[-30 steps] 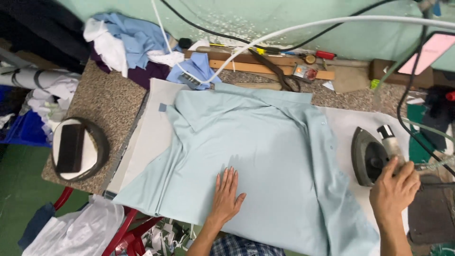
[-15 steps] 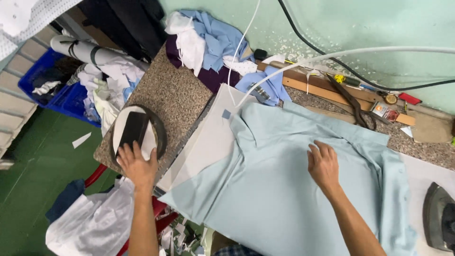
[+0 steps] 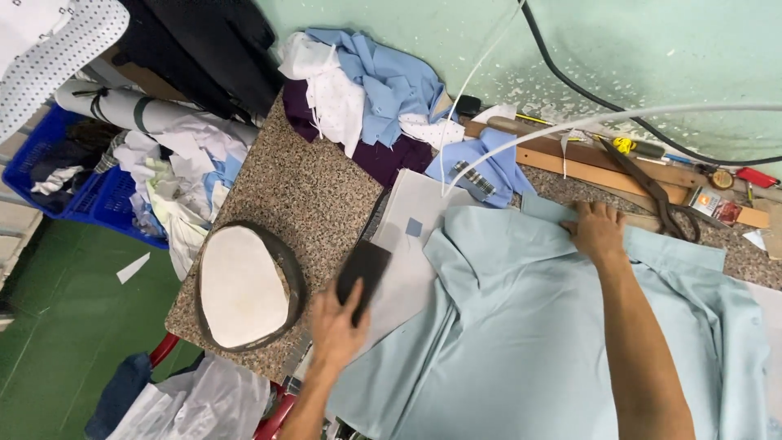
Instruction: The person irons a light blue shirt on a white ironing board using a steam iron. They repeatedly smooth the fabric, reposition the shirt, and iron different sections including the body and sleeves.
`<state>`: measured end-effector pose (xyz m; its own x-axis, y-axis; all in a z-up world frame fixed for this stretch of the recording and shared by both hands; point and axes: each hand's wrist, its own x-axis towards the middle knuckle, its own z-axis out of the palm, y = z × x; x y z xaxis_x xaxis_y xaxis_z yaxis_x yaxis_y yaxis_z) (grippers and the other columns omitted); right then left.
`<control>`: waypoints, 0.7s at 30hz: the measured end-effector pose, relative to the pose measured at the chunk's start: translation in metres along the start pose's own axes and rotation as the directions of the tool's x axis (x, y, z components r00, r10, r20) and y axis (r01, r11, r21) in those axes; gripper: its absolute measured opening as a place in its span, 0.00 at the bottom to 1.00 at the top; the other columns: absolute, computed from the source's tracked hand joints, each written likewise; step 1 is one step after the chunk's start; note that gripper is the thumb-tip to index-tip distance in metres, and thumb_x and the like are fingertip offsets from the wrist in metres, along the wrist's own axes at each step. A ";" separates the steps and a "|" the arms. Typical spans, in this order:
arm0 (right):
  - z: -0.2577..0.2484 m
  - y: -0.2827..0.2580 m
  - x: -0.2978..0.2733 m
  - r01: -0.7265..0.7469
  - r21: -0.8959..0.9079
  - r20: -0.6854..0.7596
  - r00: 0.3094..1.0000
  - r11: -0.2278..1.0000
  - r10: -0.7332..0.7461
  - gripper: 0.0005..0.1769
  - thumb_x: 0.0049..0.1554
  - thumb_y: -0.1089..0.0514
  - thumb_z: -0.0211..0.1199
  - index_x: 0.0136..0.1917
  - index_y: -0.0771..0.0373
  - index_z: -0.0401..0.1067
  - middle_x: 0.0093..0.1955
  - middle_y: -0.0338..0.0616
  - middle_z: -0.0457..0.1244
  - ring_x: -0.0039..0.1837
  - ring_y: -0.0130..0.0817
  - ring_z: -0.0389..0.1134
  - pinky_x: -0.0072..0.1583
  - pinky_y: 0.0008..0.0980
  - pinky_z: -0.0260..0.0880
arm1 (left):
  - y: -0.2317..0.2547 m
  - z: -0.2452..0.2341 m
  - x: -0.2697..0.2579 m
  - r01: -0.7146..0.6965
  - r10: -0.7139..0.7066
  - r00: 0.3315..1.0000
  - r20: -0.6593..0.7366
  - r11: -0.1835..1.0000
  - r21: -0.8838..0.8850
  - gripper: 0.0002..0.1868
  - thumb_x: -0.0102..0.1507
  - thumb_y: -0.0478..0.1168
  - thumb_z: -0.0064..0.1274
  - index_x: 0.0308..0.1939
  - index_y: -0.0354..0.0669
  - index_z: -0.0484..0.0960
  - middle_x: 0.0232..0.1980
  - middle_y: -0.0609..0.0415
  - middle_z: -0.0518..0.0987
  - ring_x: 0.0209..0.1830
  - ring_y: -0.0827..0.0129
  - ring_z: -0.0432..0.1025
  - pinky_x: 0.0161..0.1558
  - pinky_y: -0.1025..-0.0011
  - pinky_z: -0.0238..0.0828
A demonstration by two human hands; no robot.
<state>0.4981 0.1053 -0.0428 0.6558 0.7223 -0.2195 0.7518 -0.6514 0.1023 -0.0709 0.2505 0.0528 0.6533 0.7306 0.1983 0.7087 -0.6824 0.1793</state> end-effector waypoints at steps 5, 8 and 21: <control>-0.033 -0.002 -0.008 -0.098 0.020 0.200 0.975 0.995 0.092 0.37 0.61 0.30 0.51 0.75 0.53 0.60 0.75 0.58 0.55 0.77 0.60 0.50 0.74 0.63 0.45 | 0.038 0.036 0.013 -0.014 0.017 0.999 0.040 0.997 -0.079 0.31 0.63 0.56 0.52 0.70 0.59 0.72 0.65 0.30 0.67 0.53 0.46 0.65 0.51 0.54 0.64; -0.039 -0.003 -0.008 -0.119 0.037 0.206 0.972 0.992 0.109 0.35 0.60 0.30 0.53 0.72 0.52 0.62 0.73 0.61 0.54 0.76 0.61 0.50 0.73 0.63 0.45 | 0.020 0.034 0.000 0.010 -0.014 1.000 -0.019 0.979 -0.205 0.37 0.61 0.60 0.57 0.73 0.63 0.67 0.73 0.34 0.60 0.68 0.43 0.58 0.62 0.46 0.56; -0.053 0.010 -0.054 -0.013 0.170 -0.123 0.992 0.985 0.034 0.17 0.62 0.42 0.63 0.58 0.51 0.78 0.53 0.44 0.69 0.55 0.53 0.71 0.49 0.53 0.72 | -0.158 -0.063 -0.057 0.683 -0.934 0.149 0.326 -0.142 -0.717 0.43 0.58 0.55 0.67 0.67 0.32 0.66 0.66 0.40 0.73 0.59 0.54 0.75 0.52 0.60 0.81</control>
<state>0.4734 0.0721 0.0218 0.6847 0.7226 -0.0952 0.7205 -0.6907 -0.0611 -0.2370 0.3153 0.0742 -0.4776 0.7533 -0.4522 0.1548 0.5788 0.8006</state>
